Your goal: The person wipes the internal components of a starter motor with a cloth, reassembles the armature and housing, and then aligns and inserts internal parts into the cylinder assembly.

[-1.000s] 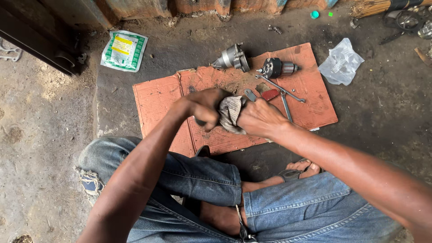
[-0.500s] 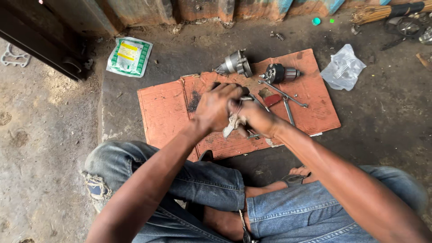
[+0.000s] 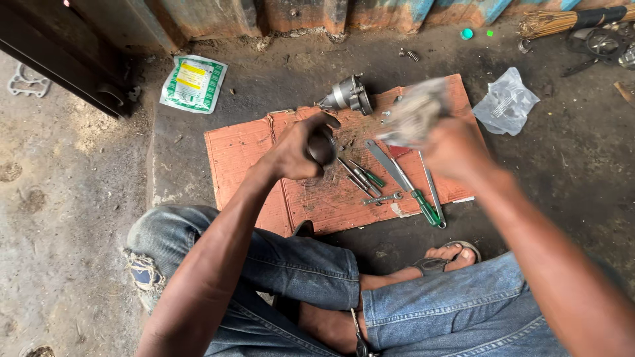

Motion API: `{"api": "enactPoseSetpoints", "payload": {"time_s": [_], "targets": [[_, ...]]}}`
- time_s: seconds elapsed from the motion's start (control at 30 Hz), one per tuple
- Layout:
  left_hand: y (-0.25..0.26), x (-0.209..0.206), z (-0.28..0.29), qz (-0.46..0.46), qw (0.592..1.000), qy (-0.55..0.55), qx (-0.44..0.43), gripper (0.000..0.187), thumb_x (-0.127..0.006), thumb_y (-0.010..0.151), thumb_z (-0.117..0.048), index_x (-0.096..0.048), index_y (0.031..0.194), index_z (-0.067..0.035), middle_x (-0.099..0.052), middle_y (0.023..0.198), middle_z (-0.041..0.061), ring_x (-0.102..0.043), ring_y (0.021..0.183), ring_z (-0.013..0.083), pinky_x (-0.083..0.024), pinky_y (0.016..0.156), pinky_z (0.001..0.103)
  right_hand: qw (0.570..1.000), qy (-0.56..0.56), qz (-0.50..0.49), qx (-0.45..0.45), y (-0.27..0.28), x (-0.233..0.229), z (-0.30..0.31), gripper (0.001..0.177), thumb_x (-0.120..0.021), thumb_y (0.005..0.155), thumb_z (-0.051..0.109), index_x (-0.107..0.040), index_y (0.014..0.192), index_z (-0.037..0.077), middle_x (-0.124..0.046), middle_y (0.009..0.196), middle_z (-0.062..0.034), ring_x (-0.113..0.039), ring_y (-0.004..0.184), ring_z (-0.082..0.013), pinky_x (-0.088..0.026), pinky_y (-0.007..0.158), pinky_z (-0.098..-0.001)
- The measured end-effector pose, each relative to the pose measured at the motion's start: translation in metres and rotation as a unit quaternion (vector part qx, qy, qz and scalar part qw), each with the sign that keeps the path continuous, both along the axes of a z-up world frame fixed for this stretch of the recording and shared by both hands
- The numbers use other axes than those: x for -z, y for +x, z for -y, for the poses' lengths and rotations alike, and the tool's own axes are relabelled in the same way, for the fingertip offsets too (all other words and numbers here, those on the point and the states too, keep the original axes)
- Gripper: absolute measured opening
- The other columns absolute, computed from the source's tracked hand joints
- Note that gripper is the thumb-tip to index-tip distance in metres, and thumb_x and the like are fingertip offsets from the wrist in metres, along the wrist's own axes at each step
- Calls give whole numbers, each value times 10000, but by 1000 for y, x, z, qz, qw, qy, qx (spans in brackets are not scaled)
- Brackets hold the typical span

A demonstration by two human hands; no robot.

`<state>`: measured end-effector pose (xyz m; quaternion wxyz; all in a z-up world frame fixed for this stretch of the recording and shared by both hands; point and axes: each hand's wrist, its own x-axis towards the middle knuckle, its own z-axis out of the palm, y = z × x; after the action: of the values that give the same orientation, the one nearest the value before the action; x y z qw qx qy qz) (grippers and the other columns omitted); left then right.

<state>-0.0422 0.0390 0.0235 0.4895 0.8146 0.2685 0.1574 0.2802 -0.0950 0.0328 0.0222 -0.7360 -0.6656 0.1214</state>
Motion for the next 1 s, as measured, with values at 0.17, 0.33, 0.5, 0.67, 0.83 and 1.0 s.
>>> {"api": "enactPoseSetpoints", "payload": {"time_s": [0.17, 0.33, 0.5, 0.67, 0.83, 1.0], "targets": [[3, 23, 9, 76, 986, 65, -136, 687, -709, 662, -78, -552, 1328, -16, -657, 995, 144, -680, 1005, 260, -571, 1008, 388, 978, -159, 19, 137, 56, -37, 29, 546, -760, 823, 538, -721, 1199, 143, -698, 1177, -186, -685, 1067, -361, -510, 945, -493], [11, 18, 18, 120, 981, 58, -141, 855, -738, 587, -90, -486, 1400, -13, -662, 1003, 98, -680, 1015, 244, -547, 1008, 388, 972, -157, 10, 176, 54, -42, 28, 624, -730, 841, 594, -702, 1278, 149, -687, 1265, -160, -674, 1139, -337, -496, 1018, -486], [30, 9, 33, 94, 983, 96, -127, 941, -805, 602, -84, -436, 1466, -31, -691, 1067, 116, -628, 1121, 293, -436, 1082, 499, 933, -86, -294, 191, 1, -19, -6, 706, -451, 924, 665, -543, 1472, 229, -697, 1297, -166, -732, 1020, -338, -611, 825, -497], [88, -15, 52, 133, 984, 36, -117, 1030, -871, 563, -141, -405, 1480, -82, -562, 1233, 165, -587, 1197, 316, -483, 1112, 476, 697, -180, -665, 199, -54, -6, -19, 812, -308, 872, 781, -365, 1495, 262, -713, 1243, -123, -721, 955, -287, -650, 660, -439], [147, -41, 53, 17, 988, 149, -28, 1181, -855, 458, -60, -322, 1511, -78, -455, 1319, 243, -431, 1256, 448, -352, 1084, 593, 550, -49, -794, 255, -23, 4, -25, 771, -435, 967, 749, -621, 1291, 75, -680, 1106, -70, -691, 952, -205, -630, 685, -338], [188, -12, 5, 102, 989, 78, -72, 1004, -876, 592, -280, -418, 1457, -58, -460, 1378, 242, -414, 1319, 439, -335, 1159, 546, 614, 5, -749, 248, 41, -10, -28, 585, -489, 965, 703, -680, 1171, 190, -682, 919, -64, -603, 611, -228, -381, 414, -263]]}}
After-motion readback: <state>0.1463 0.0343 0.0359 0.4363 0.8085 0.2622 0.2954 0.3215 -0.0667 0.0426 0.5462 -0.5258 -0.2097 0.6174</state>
